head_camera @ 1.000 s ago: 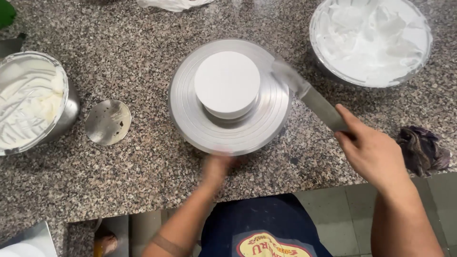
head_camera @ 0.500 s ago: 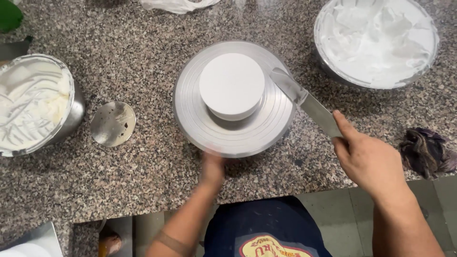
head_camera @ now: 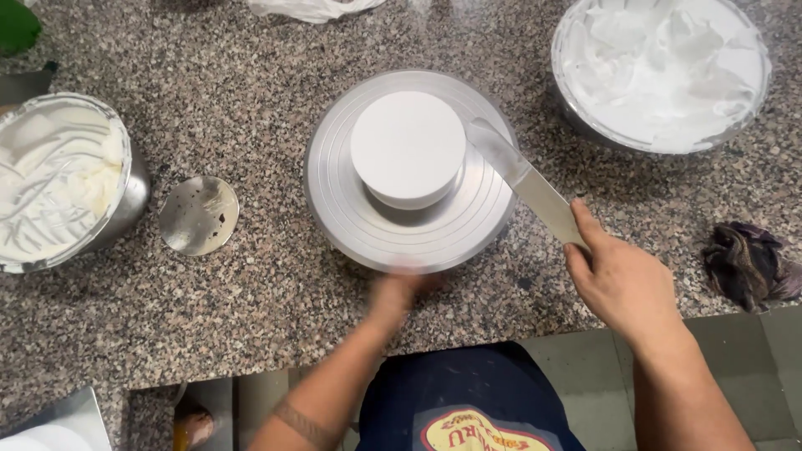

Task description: The person smooths white frosting on a cake set on a rotating turntable, holding a flat metal scraper against the cake's side while spinning the turntable with the other hand. They periodically wipe the scraper clean on a cloth and resume smoothing the frosted sides.

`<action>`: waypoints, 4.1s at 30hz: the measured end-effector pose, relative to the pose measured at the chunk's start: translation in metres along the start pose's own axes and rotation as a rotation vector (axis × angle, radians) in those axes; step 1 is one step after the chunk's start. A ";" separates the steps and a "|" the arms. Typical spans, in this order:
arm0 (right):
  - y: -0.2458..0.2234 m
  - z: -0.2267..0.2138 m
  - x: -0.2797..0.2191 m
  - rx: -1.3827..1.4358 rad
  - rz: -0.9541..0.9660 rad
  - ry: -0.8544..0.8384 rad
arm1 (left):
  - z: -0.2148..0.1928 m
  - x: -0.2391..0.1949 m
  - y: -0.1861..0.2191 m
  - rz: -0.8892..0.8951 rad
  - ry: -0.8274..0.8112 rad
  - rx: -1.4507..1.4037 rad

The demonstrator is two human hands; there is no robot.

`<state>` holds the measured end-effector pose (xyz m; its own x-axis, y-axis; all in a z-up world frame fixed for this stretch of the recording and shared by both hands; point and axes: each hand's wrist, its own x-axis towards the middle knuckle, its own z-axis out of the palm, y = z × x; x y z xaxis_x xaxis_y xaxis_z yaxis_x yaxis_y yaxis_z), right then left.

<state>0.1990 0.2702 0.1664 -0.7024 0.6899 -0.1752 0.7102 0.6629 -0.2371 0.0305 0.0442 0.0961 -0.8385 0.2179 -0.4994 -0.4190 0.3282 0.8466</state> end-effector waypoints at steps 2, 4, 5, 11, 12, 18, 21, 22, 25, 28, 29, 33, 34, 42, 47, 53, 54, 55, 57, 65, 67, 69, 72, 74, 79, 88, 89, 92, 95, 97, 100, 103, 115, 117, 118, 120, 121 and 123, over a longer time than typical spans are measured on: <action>-0.004 -0.001 0.000 -0.004 0.008 -0.018 | 0.026 -0.015 -0.076 0.252 -0.863 0.230; -0.004 0.001 0.001 -0.010 0.000 0.000 | 0.011 0.013 -0.084 0.257 -0.902 0.249; -0.003 0.002 0.002 -0.016 -0.008 0.016 | 0.004 0.026 -0.088 0.262 -0.941 0.269; -0.007 0.006 0.001 -0.053 -0.046 0.030 | -0.083 0.123 -0.004 0.163 0.112 -0.421; -0.006 0.007 0.002 -0.053 -0.045 0.029 | -0.061 0.101 -0.011 0.162 0.111 -0.420; -0.006 0.009 0.004 -0.078 -0.093 0.068 | 0.012 0.015 -0.091 0.133 -0.754 0.221; -0.005 0.009 0.002 -0.092 -0.103 0.095 | -0.016 0.041 -0.059 0.126 -0.705 0.220; -0.004 0.009 0.002 -0.080 -0.123 0.104 | -0.033 0.061 -0.042 0.146 -0.386 0.270; -0.004 0.011 0.002 -0.065 -0.154 0.133 | -0.079 0.111 -0.022 0.224 -0.002 0.004; -0.005 0.012 0.001 -0.074 -0.170 0.154 | -0.046 0.061 0.010 0.149 0.080 -0.318; -0.006 0.011 0.001 -0.083 -0.179 0.159 | -0.021 0.029 0.026 0.018 0.102 -0.329; -0.008 0.012 -0.001 -0.097 -0.180 0.151 | 0.017 0.004 -0.104 0.446 -0.698 0.278; -0.008 0.012 -0.001 -0.087 -0.185 0.164 | 0.020 0.006 -0.116 0.394 -0.777 0.186; -0.003 0.015 -0.006 -0.069 -0.183 0.182 | 0.006 0.031 -0.114 0.260 -0.786 0.125; 0.006 0.008 -0.013 -0.054 -0.137 0.180 | -0.007 0.067 -0.119 0.462 -0.767 0.056; 0.084 0.018 -0.023 0.496 0.123 0.061 | -0.012 0.080 -0.119 0.481 -0.683 -0.222; 0.104 0.032 -0.027 0.489 0.101 0.053 | -0.012 0.080 -0.119 0.485 -0.661 -0.234; 0.123 0.046 -0.029 0.751 0.195 0.071 | -0.014 0.080 -0.119 0.481 -0.670 -0.205; 0.149 0.069 -0.031 1.000 0.262 0.046 | -0.023 0.081 -0.123 0.471 -0.633 -0.193; 0.173 0.133 0.014 0.747 -0.003 0.462 | -0.042 0.108 -0.114 0.089 -0.295 -0.134; 0.168 0.138 0.012 0.475 0.015 0.514 | -0.040 0.104 -0.118 0.093 -0.276 -0.102; 0.169 0.139 -0.007 0.190 0.062 0.561 | -0.039 0.102 -0.126 0.095 -0.287 -0.060; 0.163 0.132 -0.044 0.187 0.045 0.557 | -0.057 0.097 -0.135 0.177 -0.362 -0.080; 0.155 0.121 -0.066 0.269 0.095 0.435 | -0.074 0.090 -0.124 0.057 -0.305 -0.175; 0.159 0.133 -0.065 0.976 0.015 0.393 | -0.140 0.111 -0.055 0.343 0.039 -0.490; 0.079 0.101 -0.024 1.576 0.014 0.081 | 0.055 -0.031 -0.072 0.539 -0.633 0.506; 0.075 0.097 -0.023 1.692 -0.018 -0.032 | 0.059 -0.049 -0.060 0.529 -0.779 0.443; 0.031 0.051 -0.030 1.780 -0.015 -0.123 | 0.039 -0.080 -0.020 1.272 -0.486 0.394; 0.003 0.031 -0.037 1.793 0.104 -0.175 | 0.031 -0.101 -0.005 1.499 -0.505 0.431; -0.010 0.029 -0.046 1.765 0.158 -0.210 | 0.028 -0.106 0.005 1.608 -0.487 0.434; -0.028 0.023 -0.063 1.699 0.152 -0.284 | 0.025 -0.108 0.016 1.708 -0.476 0.393; -0.039 0.020 -0.077 1.656 0.059 -0.356 | 0.019 -0.107 0.018 1.676 -0.476 0.360; -0.042 0.024 -0.093 1.606 -0.176 -0.516 | 0.002 -0.124 0.026 1.692 -0.409 0.251; -0.045 0.021 -0.093 1.600 -0.166 -0.537 | 0.000 -0.124 0.025 1.699 -0.375 0.273; -0.047 0.020 -0.093 1.597 -0.168 -0.554 | 0.000 -0.124 0.024 1.690 -0.398 0.245; -0.048 0.020 -0.092 1.595 -0.169 -0.572 | -0.002 -0.124 0.023 1.679 -0.419 0.217; -0.048 0.020 -0.092 1.590 -0.177 -0.582 | -0.002 -0.124 0.023 1.676 -0.406 0.223; -0.048 0.021 -0.092 1.584 -0.184 -0.592 | -0.003 -0.124 0.022 1.673 -0.393 0.227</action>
<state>0.2281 0.1686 0.1737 -0.9443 0.2055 -0.2572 0.1405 -0.4549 -0.8794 0.1245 0.0214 0.1770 -0.1366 0.6107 0.7800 0.8267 -0.3636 0.4294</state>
